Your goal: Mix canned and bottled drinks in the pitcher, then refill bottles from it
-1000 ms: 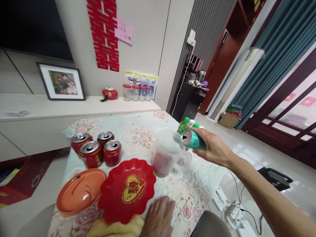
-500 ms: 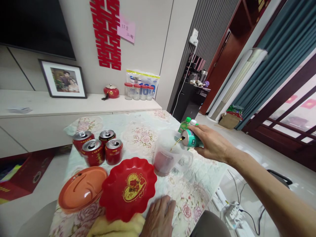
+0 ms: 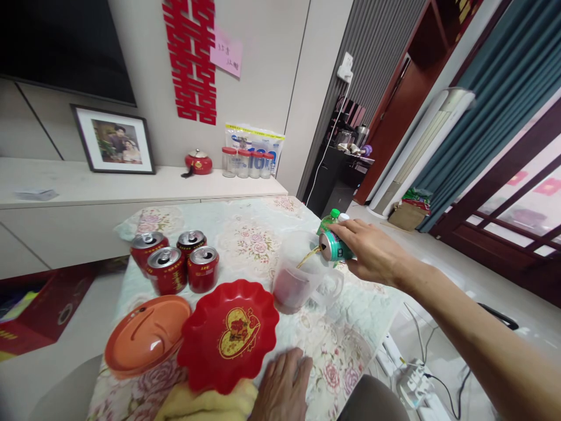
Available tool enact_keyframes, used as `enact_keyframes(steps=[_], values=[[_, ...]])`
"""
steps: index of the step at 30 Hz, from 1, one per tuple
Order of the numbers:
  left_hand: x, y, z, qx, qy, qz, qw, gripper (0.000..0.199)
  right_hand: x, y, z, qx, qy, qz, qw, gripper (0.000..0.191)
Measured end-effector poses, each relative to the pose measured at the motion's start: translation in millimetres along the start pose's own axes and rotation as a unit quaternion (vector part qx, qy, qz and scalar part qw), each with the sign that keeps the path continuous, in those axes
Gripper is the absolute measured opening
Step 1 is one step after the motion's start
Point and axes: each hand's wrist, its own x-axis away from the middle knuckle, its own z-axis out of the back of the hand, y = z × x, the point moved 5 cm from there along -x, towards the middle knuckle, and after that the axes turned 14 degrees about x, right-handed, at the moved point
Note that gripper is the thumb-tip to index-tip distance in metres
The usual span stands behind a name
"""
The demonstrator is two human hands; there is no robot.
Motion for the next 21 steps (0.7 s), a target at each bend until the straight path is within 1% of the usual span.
enact_keyframes(steps=[2,5,9,16,21], values=[[1.8,1.9,8.9,0.006,0.000,0.001,1.000,0.049,-1.2,-0.8,0.4,0.010,-0.002,0.003,1.000,0.071],[2.9,4.5,19.5,0.015,-0.007,0.022,1.000,0.054,-2.8,-2.3,0.8,0.027,-0.010,0.002,1.000,0.071],[2.4,7.1,23.3,0.024,-0.018,0.033,0.999,0.054,-5.0,-5.6,1.8,0.058,-0.019,-0.001,0.998,0.068],[6.0,2.5,13.6,0.031,-0.036,0.027,0.998,0.044,-10.7,-13.3,5.0,0.099,-0.027,0.004,0.995,0.066],[9.2,-7.3,-3.8,0.036,-0.053,0.017,0.998,0.044,-13.6,-17.2,5.3,0.143,-0.033,0.025,0.989,0.060]])
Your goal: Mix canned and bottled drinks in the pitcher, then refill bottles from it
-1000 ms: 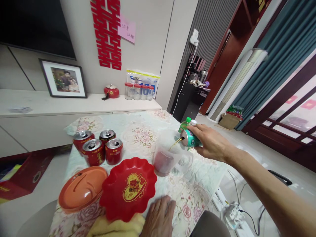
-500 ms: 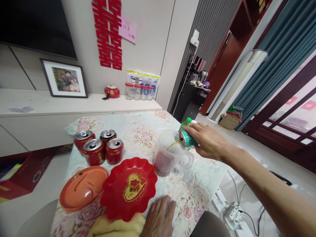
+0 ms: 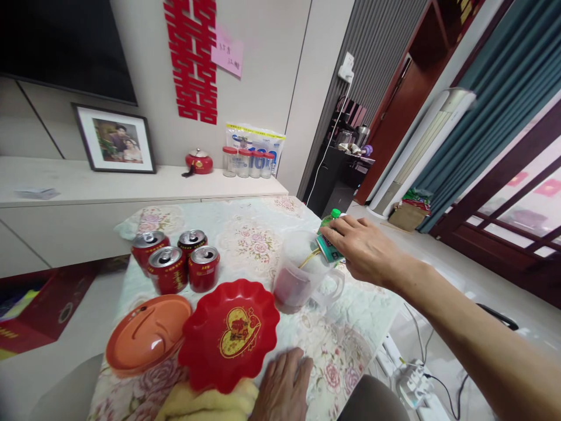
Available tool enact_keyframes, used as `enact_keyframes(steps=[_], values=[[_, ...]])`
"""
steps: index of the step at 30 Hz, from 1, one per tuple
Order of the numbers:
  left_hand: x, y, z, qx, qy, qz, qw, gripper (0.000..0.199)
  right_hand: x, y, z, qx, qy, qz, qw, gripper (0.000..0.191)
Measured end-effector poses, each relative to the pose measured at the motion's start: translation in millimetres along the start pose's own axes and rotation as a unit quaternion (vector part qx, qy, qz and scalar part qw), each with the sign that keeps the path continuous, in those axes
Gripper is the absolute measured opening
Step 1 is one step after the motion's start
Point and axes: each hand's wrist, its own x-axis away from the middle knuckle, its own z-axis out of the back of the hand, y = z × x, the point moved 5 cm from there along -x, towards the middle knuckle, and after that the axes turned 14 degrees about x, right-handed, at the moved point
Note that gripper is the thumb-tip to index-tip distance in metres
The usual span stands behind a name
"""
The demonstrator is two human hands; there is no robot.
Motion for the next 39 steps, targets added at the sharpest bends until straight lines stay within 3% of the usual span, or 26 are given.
enact_keyframes(steps=[5,9,24,39], values=[[2.6,-15.3,-18.4,0.007,-0.019,0.004,1.000,0.049,-2.3,-3.6,2.8,0.033,0.015,0.015,0.999,0.056],[3.9,-18.9,-22.9,0.032,-0.036,0.004,0.999,0.048,-3.5,-6.2,5.4,0.043,0.019,0.020,0.999,0.058],[4.3,-17.1,-21.3,0.015,-0.007,-0.001,1.000,0.046,-6.9,-14.3,15.6,0.081,0.030,0.035,0.996,0.056],[0.9,-10.4,-12.0,0.029,-0.029,0.001,0.999,0.044,-12.4,-20.4,16.9,0.081,0.048,0.041,0.995,0.052]])
